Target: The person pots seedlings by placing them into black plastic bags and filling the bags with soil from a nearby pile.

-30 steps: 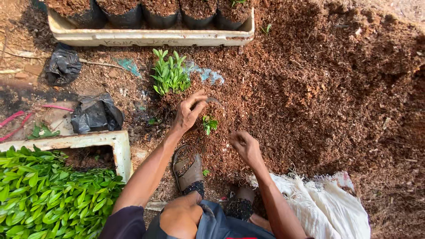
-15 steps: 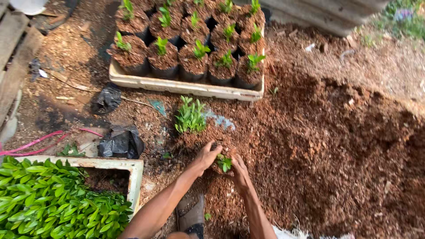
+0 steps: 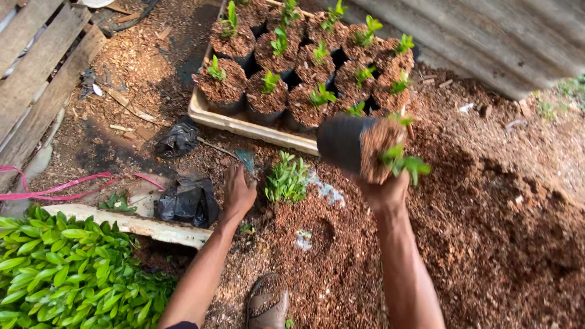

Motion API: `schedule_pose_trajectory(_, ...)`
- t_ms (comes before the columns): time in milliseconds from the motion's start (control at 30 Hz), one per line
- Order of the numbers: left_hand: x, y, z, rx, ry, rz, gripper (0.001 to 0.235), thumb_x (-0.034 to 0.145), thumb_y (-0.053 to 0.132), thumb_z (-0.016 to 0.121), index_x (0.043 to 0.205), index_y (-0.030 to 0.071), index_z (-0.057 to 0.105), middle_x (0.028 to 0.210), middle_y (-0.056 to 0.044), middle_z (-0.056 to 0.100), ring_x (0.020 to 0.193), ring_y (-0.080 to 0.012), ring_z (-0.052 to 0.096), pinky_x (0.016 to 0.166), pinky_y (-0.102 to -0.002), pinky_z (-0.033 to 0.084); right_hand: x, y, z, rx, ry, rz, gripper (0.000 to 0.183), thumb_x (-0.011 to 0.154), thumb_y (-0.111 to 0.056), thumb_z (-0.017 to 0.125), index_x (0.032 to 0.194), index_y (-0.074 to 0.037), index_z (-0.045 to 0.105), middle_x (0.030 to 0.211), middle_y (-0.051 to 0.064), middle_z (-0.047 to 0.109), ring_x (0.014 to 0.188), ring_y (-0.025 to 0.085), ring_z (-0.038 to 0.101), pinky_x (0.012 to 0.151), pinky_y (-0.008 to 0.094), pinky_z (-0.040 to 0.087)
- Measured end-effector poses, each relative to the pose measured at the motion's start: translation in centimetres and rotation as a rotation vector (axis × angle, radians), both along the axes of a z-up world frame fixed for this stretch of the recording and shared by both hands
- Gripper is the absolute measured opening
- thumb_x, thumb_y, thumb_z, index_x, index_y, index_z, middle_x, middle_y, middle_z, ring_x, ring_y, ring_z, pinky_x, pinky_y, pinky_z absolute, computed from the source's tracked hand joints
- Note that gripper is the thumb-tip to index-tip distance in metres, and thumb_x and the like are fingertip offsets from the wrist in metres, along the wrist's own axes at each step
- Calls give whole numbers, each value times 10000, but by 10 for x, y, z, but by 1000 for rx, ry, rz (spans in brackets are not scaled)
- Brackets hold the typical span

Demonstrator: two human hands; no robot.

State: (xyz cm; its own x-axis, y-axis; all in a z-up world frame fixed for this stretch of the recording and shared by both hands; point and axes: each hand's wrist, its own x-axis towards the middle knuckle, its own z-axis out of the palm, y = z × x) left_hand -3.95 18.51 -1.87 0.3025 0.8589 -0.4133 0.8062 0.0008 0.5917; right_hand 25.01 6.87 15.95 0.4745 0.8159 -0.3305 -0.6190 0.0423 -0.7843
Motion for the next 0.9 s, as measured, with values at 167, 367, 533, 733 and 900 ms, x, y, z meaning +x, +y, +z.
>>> schedule_pose_trajectory(167, -8, 0, -65, 155, 235, -154, 829, 878, -12, 691, 1597, 41, 283, 1685, -236, 73, 1537, -433, 152, 1206, -600, 288, 34, 161, 41, 5, -28, 91, 702, 856, -483, 617, 1425, -92, 490, 1369, 178, 522, 1221, 344, 571, 834, 530, 610)
schedule_pose_trajectory(367, -11, 10, -74, 10, 169, -75, 865, 875, -34, 631, 1610, 115, 199, 1700, -171, 22, 1554, -396, 123, 953, -453, 594, 31, 321, 26, -13, -145, 278, 557, 922, -458, 497, 1354, -109, 547, 1319, 136, 618, 1167, 319, 634, 938, 566, 548)
schedule_pose_trajectory(533, -14, 5, -85, 87, 209, -118, 870, 872, -43, 633, 1612, 130, 210, 1698, -150, 28, 1543, -402, 116, 862, -388, 633, 17, 385, 1, -244, -338, 291, 474, 884, -432, 485, 1251, -139, 548, 1243, 163, 596, 1187, 355, 574, 931, 600, 530)
schedule_pose_trajectory(733, -15, 8, -81, 31, 230, -125, 863, 873, -48, 624, 1605, 155, 215, 1701, -130, 35, 1548, -395, 117, 786, -337, 652, 19, 420, -28, -363, -350, 255, 288, 858, -340, 534, 1034, -113, 509, 1101, 165, 562, 1132, 387, 612, 873, 633, 567)
schedule_pose_trajectory(900, -16, 10, -80, 2, 223, -115, 874, 865, -68, 615, 1602, 182, 217, 1702, -115, 43, 1548, -387, 132, 727, -306, 659, 19, 437, -51, -405, -330, 344, 222, 938, -236, 542, 1079, -68, 503, 1156, 151, 556, 1127, 432, 680, 888, 605, 629)
